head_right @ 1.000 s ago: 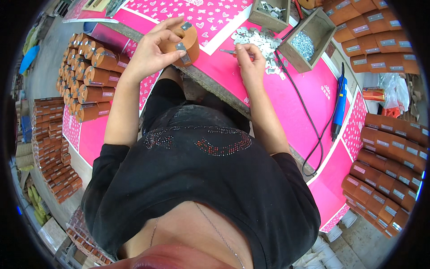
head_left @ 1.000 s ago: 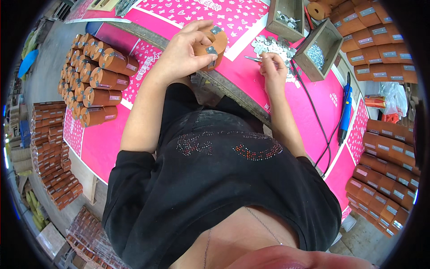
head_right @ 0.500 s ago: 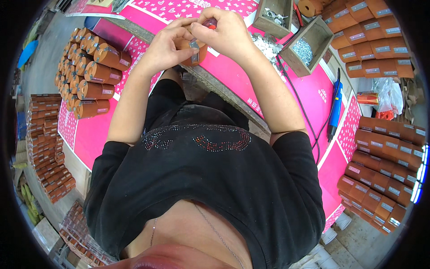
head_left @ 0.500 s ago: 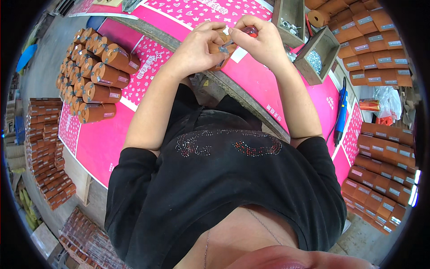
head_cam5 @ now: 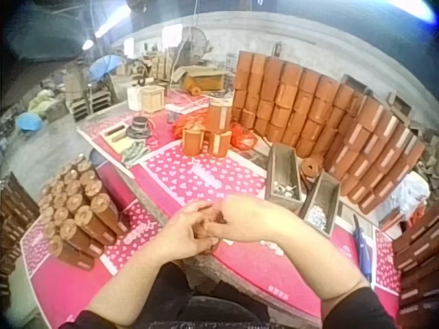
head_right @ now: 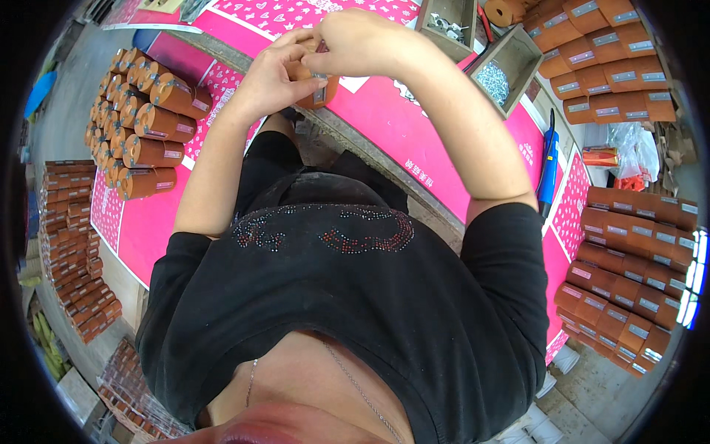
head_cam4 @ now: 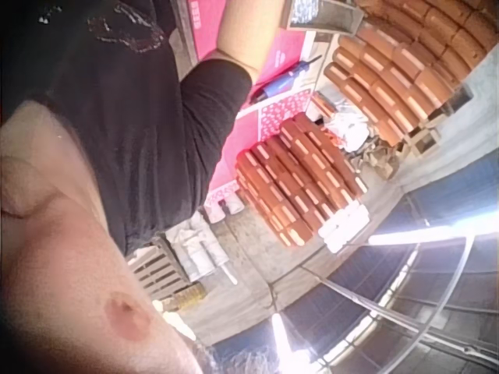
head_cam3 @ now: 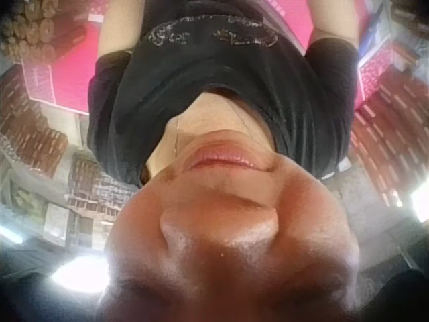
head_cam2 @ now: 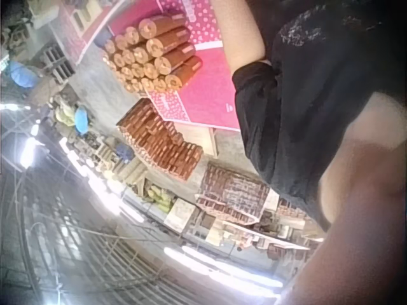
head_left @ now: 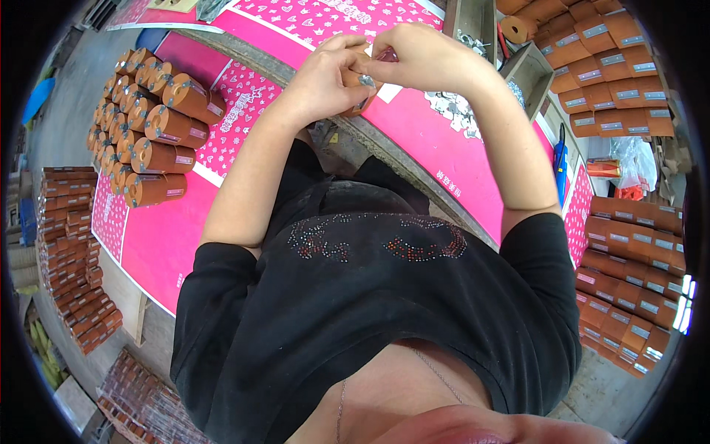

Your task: Assembling small metal components onto cylindrical parts at a workbench.

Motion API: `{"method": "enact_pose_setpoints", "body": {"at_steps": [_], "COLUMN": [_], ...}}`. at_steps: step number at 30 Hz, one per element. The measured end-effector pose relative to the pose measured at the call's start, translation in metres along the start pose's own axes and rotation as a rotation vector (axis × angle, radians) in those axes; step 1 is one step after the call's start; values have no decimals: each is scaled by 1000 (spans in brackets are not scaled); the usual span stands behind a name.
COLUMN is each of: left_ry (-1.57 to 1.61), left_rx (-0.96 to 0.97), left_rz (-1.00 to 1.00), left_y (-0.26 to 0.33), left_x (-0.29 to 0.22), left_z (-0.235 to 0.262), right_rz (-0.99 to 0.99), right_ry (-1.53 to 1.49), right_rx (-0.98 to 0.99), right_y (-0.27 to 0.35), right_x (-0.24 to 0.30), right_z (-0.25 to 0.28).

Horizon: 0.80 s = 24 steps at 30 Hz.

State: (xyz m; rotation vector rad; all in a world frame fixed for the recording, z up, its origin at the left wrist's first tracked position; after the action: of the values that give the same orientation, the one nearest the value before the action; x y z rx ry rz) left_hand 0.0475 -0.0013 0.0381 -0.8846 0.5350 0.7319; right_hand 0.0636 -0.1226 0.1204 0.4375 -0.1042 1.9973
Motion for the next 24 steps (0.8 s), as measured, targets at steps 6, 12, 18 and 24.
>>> {"method": "enact_pose_setpoints", "body": {"at_steps": [6,12,18,24], "left_ry": [-271,-150,-178,-146], "left_rx": [8,65,45,-67], "left_rz": [62,134,158,-64], "left_y": [10,8,7,7], "left_x": [-2,-2,4,-8], "left_z": [0,3,2,7], "right_rz": [93,158,113,164], "right_ry": [236,38,230,426], "right_rx": [245,334,294,280], "right_y": [-19,-19,-19,-35], "right_x": [11,-1,7,27], "right_z": [-5,-5,3,4]}}
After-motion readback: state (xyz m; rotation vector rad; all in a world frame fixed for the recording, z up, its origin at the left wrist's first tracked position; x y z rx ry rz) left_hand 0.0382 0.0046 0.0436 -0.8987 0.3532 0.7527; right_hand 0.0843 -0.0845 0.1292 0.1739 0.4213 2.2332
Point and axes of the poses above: each hand's wrist, its own y-axis away from the middle knuckle, its own z-axis out of the back of the hand, x = y × z, the point moved 4 cm from there along -y, towards the middle knuckle, and after that the axes turned 11 degrees about -z, right-handed, at the moved point
